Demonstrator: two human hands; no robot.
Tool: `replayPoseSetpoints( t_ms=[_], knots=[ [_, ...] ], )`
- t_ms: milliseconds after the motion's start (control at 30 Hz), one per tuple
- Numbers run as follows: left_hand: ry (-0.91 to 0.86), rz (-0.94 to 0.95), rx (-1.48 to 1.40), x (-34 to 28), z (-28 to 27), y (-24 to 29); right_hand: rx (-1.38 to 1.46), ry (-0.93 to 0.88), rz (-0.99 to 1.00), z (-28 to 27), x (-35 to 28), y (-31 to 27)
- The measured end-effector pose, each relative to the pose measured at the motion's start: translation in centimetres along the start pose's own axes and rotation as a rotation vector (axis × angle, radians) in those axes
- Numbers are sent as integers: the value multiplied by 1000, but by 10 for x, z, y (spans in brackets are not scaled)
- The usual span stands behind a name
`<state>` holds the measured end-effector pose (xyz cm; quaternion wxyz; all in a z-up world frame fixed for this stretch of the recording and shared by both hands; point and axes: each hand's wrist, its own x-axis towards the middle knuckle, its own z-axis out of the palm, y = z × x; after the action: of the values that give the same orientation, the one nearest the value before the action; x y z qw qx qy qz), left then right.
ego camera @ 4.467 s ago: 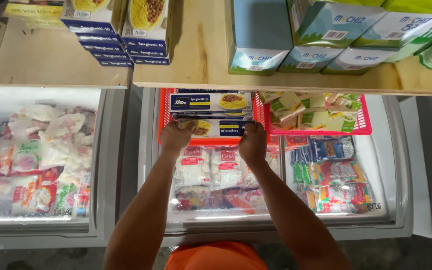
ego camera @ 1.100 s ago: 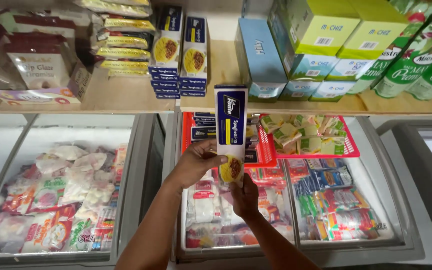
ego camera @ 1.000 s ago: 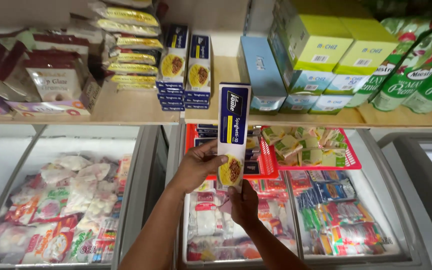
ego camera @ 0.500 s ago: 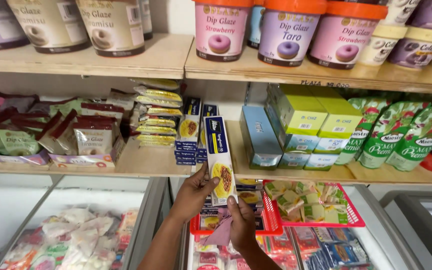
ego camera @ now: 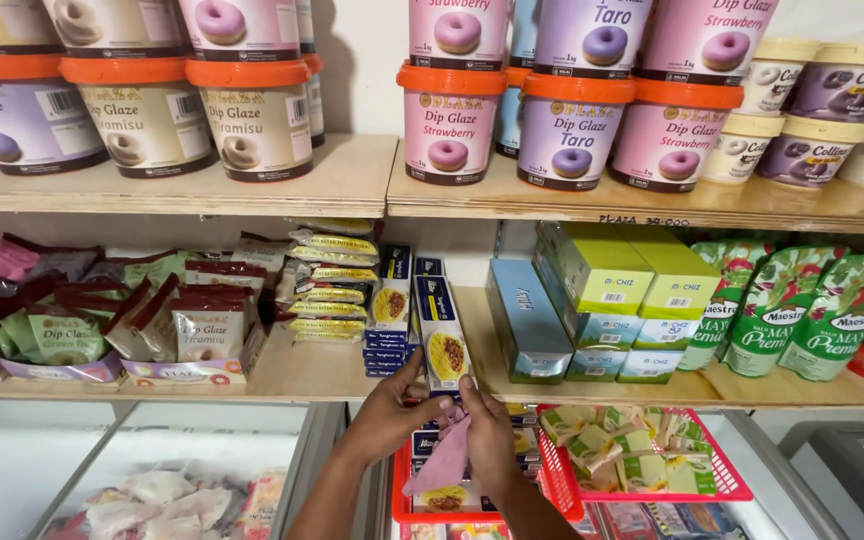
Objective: The recorder is wiping boxes of spaghetti with a pink cloth and organizing them into a red plastic basket.
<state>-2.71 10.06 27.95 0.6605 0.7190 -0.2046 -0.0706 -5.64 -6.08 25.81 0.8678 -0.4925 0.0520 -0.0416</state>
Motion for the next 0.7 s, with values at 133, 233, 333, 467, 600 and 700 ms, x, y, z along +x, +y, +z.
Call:
replayPoseSetpoints(
  t_ms=[133,233,333,467,600,700],
  knots=[
    [74,40,74,17,-3,-16,-123,-67,-43,-3,26,-4],
    [109,209,-192,28,-1,-28,-415,-84,-114,-12,44,-1],
    [225,235,-135,30,1,-28,-709,-1,-347,-13,50,-2],
    [389,217,-74,24,8,-17,-686,-122,-613,-14,63,-7],
    [569,111,133,11,10,2,-915,-116,-605,-17,77,-10],
    [718,300,334,12,5,2,-935,-145,-625,-12,84,-13]
  ],
)
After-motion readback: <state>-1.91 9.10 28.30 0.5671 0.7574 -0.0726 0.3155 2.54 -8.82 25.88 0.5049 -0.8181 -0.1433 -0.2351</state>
